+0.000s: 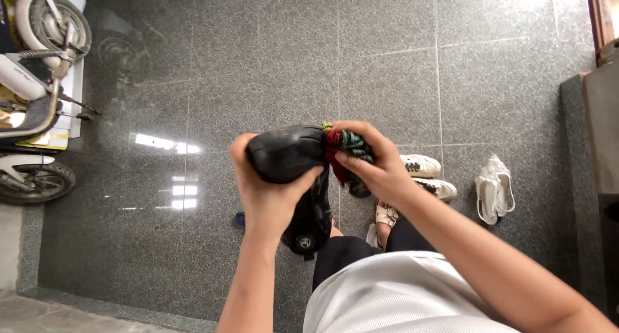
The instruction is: Polishing a black shoe with a cloth in an entryway.
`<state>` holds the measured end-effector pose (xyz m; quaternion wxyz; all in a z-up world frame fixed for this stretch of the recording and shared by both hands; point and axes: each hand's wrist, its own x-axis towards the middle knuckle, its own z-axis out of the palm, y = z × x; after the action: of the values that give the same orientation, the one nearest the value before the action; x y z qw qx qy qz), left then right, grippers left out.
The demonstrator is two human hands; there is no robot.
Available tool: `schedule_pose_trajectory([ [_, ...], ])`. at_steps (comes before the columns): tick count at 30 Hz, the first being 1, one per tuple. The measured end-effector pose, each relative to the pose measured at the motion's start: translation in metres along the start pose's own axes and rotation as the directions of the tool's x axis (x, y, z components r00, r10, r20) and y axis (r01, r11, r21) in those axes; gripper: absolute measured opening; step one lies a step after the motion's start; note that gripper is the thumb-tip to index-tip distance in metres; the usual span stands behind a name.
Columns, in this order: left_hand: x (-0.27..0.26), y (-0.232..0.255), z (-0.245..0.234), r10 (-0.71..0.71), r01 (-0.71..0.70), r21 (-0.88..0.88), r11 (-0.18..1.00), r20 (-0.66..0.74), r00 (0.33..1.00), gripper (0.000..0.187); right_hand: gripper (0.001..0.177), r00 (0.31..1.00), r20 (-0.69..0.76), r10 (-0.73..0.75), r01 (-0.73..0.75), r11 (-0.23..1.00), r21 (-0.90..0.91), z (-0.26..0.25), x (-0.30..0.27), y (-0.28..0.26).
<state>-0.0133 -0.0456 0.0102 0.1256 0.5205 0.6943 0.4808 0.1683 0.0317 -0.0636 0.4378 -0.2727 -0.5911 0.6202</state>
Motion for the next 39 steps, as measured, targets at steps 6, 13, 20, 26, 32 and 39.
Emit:
schedule_pose_trajectory([
  [6, -0.008, -0.007, 0.012, 0.057, -0.075, 0.213, 0.974, 0.089, 0.994, 0.092, 0.039, 0.948, 0.031, -0.317, 0.315, 0.918, -0.240, 0.013, 0.002, -0.052],
  [13, -0.013, -0.015, 0.013, 0.149, -0.174, 0.291, 0.941, 0.105, 0.983, 0.079, 0.048, 0.841, 0.294, -0.454, 0.534, 0.609, -0.586, 0.023, 0.004, -0.055],
  [20, -0.008, -0.002, 0.005, -0.070, 0.048, 0.319, 0.946, 0.057, 0.996, 0.090, 0.042, 0.942, -0.007, -0.335, 0.324, 0.917, -0.234, 0.022, -0.008, -0.011],
  [26, -0.021, -0.027, 0.018, 0.021, -0.059, 0.384, 0.922, 0.103, 0.994, 0.071, 0.043, 0.907, 0.126, -0.402, 0.385, 0.671, -0.633, 0.048, -0.003, -0.071],
  [32, -0.015, -0.016, 0.019, 0.287, -0.321, 0.445, 0.836, 0.143, 0.947, 0.058, 0.048, 0.892, 0.233, -0.388, 0.432, 0.577, -0.693, 0.042, 0.001, -0.066],
  [39, -0.021, -0.003, 0.016, 0.019, -0.048, 0.309, 0.950, 0.097, 0.995, 0.087, 0.044, 0.973, -0.214, -0.087, 0.080, 0.996, -0.039, 0.029, -0.006, -0.002],
])
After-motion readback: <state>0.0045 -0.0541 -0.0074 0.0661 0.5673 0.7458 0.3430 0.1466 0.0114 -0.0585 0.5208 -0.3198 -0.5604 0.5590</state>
